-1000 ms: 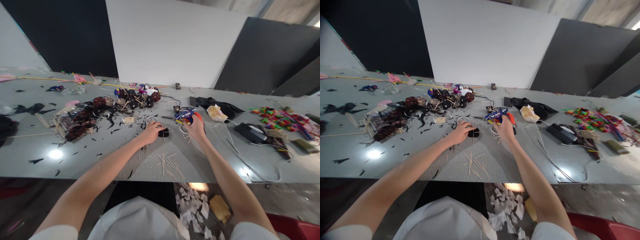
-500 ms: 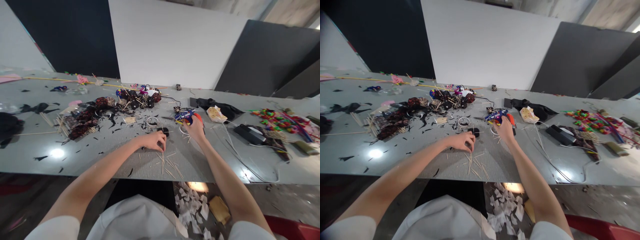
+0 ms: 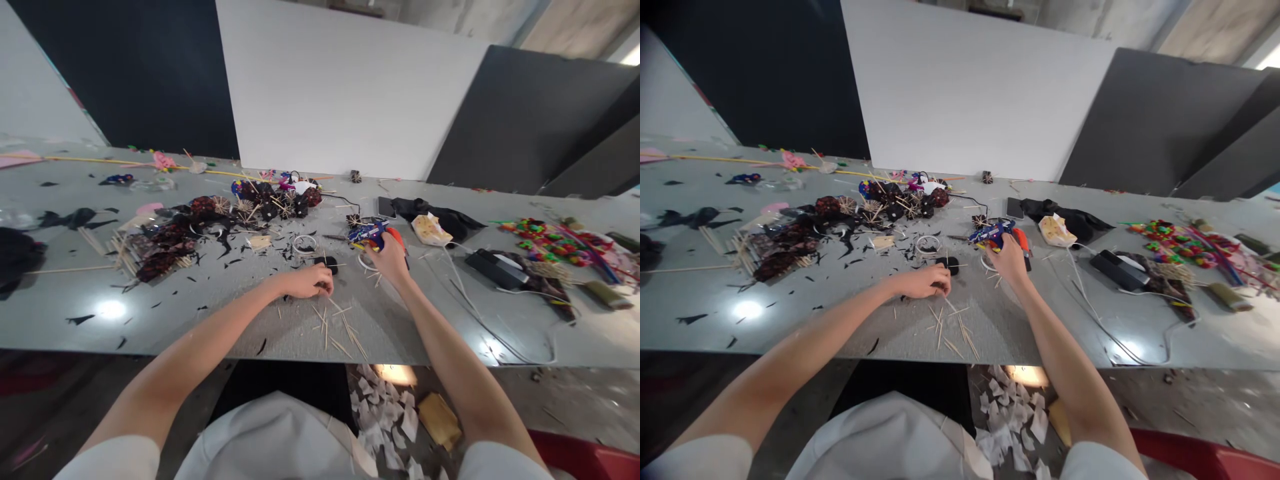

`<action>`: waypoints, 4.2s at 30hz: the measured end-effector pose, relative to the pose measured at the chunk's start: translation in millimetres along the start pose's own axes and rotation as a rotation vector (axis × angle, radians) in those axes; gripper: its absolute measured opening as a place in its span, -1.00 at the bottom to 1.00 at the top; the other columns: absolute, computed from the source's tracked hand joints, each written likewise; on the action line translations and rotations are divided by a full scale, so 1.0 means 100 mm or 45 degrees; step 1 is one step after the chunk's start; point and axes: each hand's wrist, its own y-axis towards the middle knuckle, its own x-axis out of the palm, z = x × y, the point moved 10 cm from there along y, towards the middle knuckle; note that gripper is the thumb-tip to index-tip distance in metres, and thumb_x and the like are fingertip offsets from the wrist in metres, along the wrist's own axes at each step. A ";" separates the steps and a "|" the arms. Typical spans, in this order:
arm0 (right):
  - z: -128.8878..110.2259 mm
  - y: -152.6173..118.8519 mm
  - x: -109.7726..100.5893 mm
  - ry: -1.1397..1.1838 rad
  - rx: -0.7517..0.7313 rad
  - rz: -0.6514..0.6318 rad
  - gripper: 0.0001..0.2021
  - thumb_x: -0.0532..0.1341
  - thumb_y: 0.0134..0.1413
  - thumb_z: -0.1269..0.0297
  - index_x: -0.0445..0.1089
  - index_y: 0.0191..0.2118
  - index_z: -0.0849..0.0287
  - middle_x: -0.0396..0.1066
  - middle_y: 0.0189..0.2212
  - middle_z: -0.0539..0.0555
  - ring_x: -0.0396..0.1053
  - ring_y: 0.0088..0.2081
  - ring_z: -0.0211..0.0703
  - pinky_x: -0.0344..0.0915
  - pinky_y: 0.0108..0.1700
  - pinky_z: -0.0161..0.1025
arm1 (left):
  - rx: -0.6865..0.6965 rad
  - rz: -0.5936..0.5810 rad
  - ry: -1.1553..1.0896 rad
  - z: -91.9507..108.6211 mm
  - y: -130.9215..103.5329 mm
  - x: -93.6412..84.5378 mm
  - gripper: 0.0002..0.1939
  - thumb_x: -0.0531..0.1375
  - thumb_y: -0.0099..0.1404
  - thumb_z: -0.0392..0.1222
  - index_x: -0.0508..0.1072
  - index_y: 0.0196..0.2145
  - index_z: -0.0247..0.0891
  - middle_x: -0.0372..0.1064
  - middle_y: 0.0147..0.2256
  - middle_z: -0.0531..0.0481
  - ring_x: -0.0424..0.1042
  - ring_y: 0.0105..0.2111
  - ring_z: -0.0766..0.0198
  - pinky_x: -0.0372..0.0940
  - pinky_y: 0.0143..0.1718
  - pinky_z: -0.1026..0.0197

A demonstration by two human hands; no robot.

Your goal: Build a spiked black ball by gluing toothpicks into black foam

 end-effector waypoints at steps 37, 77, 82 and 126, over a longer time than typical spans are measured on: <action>-0.59 -0.21 0.25 -0.007 -0.418 -0.255 -0.59 0.14 0.37 0.23 0.40 0.25 0.15 0.45 0.20 0.28 0.41 0.24 0.21 0.39 0.24 0.14 | -0.476 1.371 -0.338 -1.22 -0.64 -0.90 -0.84 0.34 0.28 -0.12 0.60 -0.25 -0.26 0.60 -0.27 -0.09 0.50 -0.32 0.19 0.38 -0.18 0.15; -0.60 -0.24 0.31 -0.034 -0.566 -0.211 -0.62 0.17 0.38 0.30 0.39 0.25 0.17 0.49 0.15 0.28 0.46 0.19 0.18 0.41 0.24 0.10 | -0.459 1.440 -0.290 -1.11 -0.68 -0.94 -0.94 0.32 0.29 -0.22 0.60 -0.28 -0.24 0.61 -0.29 -0.08 0.52 -0.31 0.19 0.38 -0.20 0.16; -0.59 -0.24 0.33 -0.038 -0.567 -0.224 -0.63 0.17 0.38 0.29 0.39 0.24 0.17 0.49 0.13 0.28 0.45 0.19 0.18 0.42 0.23 0.10 | -0.460 1.442 -0.297 -1.07 -0.69 -0.96 -0.93 0.32 0.30 -0.21 0.60 -0.29 -0.24 0.61 -0.29 -0.09 0.53 -0.30 0.17 0.39 -0.21 0.16; -0.72 -0.27 0.35 -0.014 -0.579 -0.224 -0.64 0.10 0.43 0.30 0.40 0.23 0.19 0.49 0.13 0.31 0.48 0.16 0.18 0.42 0.23 0.13 | -0.469 1.429 -0.257 -1.07 -0.68 -0.95 -0.87 0.32 0.31 -0.12 0.60 -0.28 -0.22 0.61 -0.28 -0.10 0.53 -0.30 0.16 0.42 -0.18 0.13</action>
